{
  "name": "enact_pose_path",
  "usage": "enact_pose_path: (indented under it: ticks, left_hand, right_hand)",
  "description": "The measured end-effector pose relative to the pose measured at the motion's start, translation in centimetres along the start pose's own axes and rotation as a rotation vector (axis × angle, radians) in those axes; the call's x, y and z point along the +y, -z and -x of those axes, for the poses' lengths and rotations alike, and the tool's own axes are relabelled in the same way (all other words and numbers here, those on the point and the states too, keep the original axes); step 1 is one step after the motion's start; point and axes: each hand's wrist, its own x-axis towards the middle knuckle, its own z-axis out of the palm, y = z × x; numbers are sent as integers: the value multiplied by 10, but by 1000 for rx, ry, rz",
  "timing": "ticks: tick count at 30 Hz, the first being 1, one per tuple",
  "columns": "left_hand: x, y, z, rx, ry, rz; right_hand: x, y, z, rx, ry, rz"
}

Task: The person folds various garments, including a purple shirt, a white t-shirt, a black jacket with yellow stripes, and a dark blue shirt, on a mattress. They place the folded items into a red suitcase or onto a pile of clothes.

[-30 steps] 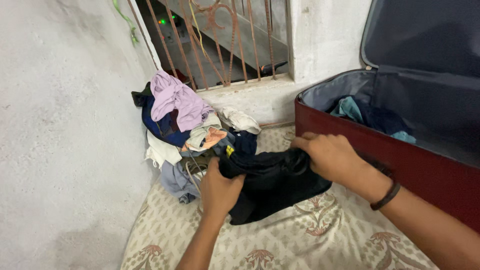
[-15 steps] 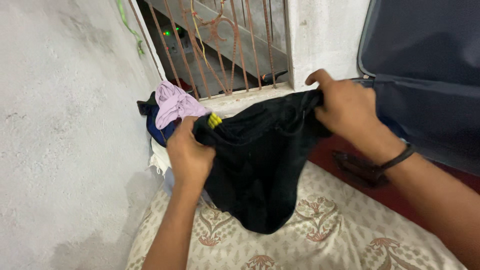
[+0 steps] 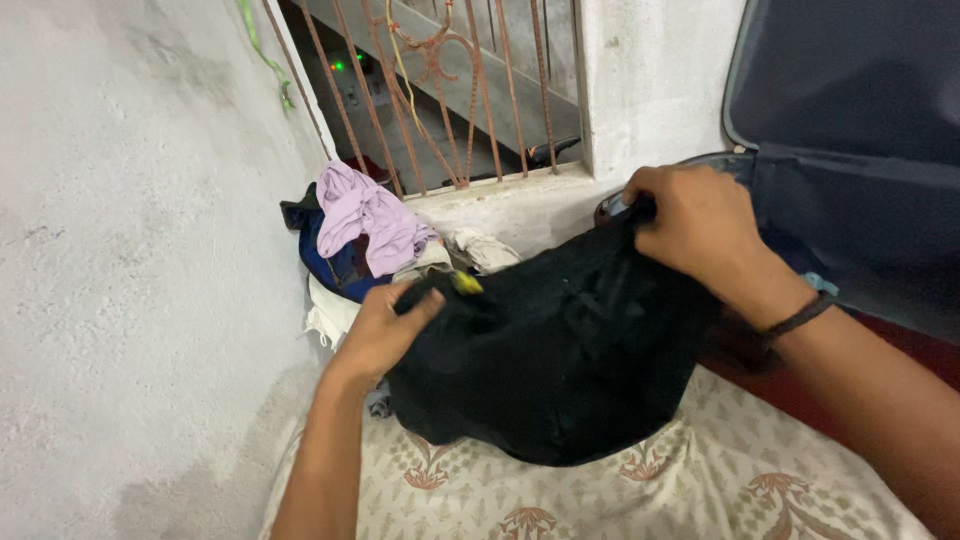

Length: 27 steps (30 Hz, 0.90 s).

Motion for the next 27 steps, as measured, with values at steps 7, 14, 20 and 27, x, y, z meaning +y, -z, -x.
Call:
enact_pose_path:
  ticks: [7,14,20,27]
  left_hand:
    - [-24,-33,-6,274,443,822]
    - [-22,-77,1,-28,317,1343]
    - [-18,-113,0,-171,208,1222]
    - [11,-102,-3,-24,83,1059]
  right_hand:
    - [2,-27,-2,-301,-2,-414]
    - [-7,-71,8,250,457,-631]
    - [-52,-59,18,-374,47,-1009]
    - [-49,-59,36,-341,103,-1521]
